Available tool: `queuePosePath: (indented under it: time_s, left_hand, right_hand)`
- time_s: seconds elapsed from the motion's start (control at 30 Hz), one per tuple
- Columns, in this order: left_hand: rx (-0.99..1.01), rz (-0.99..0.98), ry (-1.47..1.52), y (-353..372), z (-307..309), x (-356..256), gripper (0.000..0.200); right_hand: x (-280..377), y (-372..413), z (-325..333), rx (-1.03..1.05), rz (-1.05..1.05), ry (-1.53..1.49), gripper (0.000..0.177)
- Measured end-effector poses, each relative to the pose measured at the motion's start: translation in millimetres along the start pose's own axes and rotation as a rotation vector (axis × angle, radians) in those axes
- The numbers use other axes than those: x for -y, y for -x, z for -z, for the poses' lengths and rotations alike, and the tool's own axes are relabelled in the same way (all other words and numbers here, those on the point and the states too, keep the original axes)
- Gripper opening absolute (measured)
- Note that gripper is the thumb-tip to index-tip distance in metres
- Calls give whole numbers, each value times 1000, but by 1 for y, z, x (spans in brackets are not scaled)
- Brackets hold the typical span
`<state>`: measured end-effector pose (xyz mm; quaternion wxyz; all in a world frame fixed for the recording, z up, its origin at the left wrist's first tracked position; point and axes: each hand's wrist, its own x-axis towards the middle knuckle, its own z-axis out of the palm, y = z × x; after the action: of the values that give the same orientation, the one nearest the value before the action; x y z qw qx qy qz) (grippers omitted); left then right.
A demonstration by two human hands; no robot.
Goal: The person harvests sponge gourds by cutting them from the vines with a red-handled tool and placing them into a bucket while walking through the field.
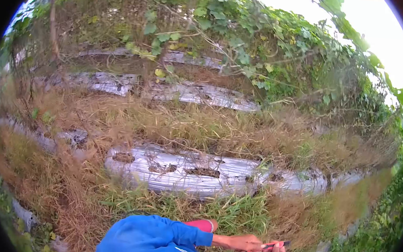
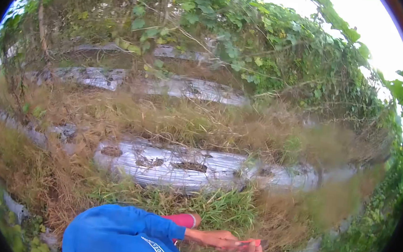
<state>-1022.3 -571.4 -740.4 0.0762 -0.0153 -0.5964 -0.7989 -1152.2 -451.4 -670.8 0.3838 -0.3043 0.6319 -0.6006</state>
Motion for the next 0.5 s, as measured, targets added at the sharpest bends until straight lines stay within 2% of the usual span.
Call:
queuePosePath:
  time_s: [0.03,0.1,0.23,0.4,0.5]
  left_hand:
    - [-27,11,28,-10,7,2,50]
    - [-94,54,50,-34,14,-8,48]
    - [-43,153,31,-107,39,0,47]
    - [83,142,50,-243,70,29,47]
    - [215,110,45,-325,87,25,46]
  right_hand:
    - [-6,-14,4,-4,72,-33,27]
    - [-12,-40,21,2,73,5,27]
    - [-11,-88,61,-80,43,-25,26]
    - [-18,-177,159,-105,-13,-1,27]
    - [10,-222,212,-121,-29,55,27]
